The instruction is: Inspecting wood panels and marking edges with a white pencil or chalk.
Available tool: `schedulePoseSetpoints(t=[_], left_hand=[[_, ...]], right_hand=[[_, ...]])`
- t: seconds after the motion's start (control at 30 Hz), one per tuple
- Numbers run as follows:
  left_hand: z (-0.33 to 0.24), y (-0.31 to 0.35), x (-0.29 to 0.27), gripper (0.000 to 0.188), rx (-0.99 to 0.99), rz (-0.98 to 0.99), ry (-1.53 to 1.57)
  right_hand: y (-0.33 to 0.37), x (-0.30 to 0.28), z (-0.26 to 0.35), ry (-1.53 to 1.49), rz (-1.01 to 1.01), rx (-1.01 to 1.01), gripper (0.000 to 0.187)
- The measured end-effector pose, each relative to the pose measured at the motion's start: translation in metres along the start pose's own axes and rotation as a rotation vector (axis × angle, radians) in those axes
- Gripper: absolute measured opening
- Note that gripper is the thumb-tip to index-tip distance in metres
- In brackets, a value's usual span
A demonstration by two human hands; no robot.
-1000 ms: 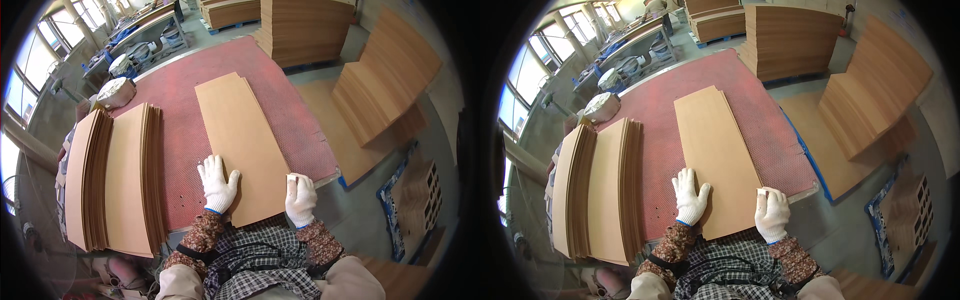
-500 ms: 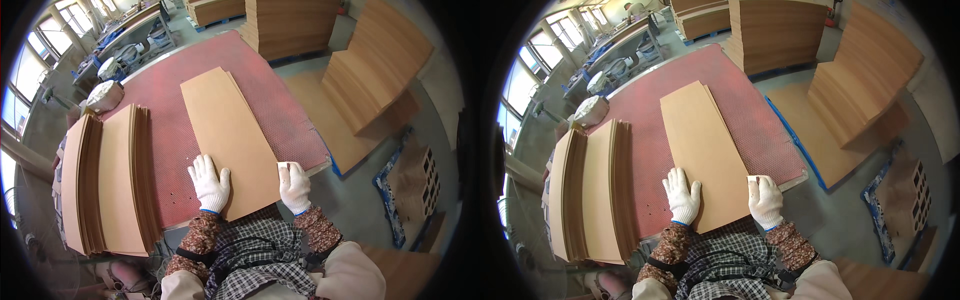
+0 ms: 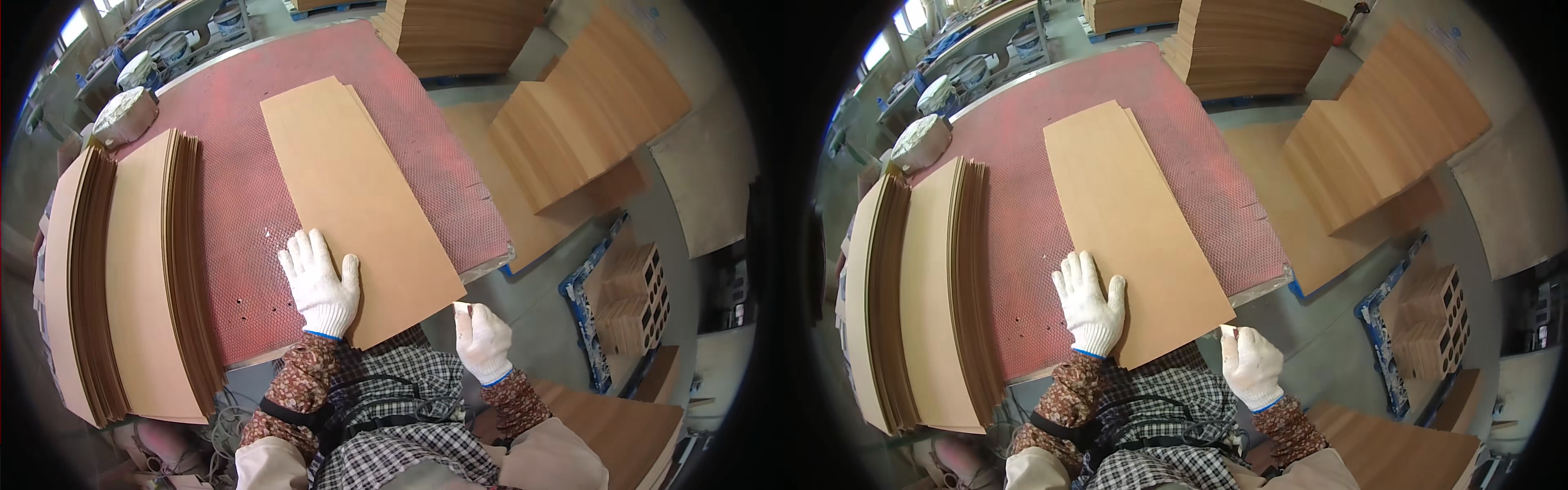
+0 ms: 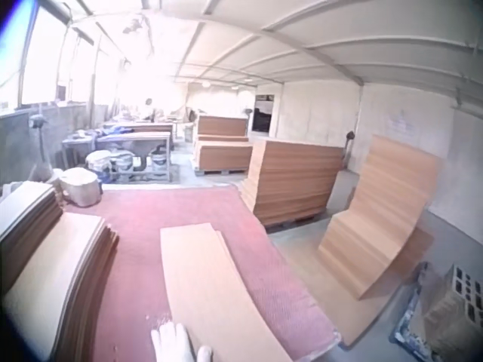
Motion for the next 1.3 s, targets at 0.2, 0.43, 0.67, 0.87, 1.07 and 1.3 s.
schedulePoseSetpoints(t=[0.2, 0.43, 0.67, 0.87, 1.07, 1.3], left_hand=[[0.004, -0.005, 0.002, 0.082, 0.023, 0.035, 0.021], [0.002, -0.008, 0.002, 0.082, 0.036, 0.063, -0.009], [0.0, -0.01, 0.001, 0.08, 0.059, 0.079, 0.008], [-0.005, -0.008, -0.006, 0.081, 0.095, 0.035, 0.03], [-0.009, -0.009, -0.012, 0.081, 0.105, 0.023, 0.073], [-0.01, -0.01, -0.015, 0.08, 0.096, 0.07, 0.126]], right_hand=[[-0.006, -0.002, 0.0, 0.012, -0.005, -0.078, 0.021], [-0.011, -0.003, 0.004, 0.062, 0.045, -0.121, 0.025], [-0.018, 0.002, 0.009, 0.146, 0.132, -0.143, 0.032], [-0.043, 0.01, 0.018, 0.216, 0.157, -0.177, 0.033], [-0.117, 0.047, 0.035, 0.239, 0.144, -0.3, 0.027], [-0.261, 0.124, 0.054, 0.289, 0.199, -0.288, 0.03]])
Point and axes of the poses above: each hand's wrist, its own y-axis away from the middle knuckle, its own x-axis out of the palm, z = x × y, the point moved 9 cm from there along -y, towards the middle knuckle, and after that the axes turned 3 degrees about -x, right-handed, at the moved point
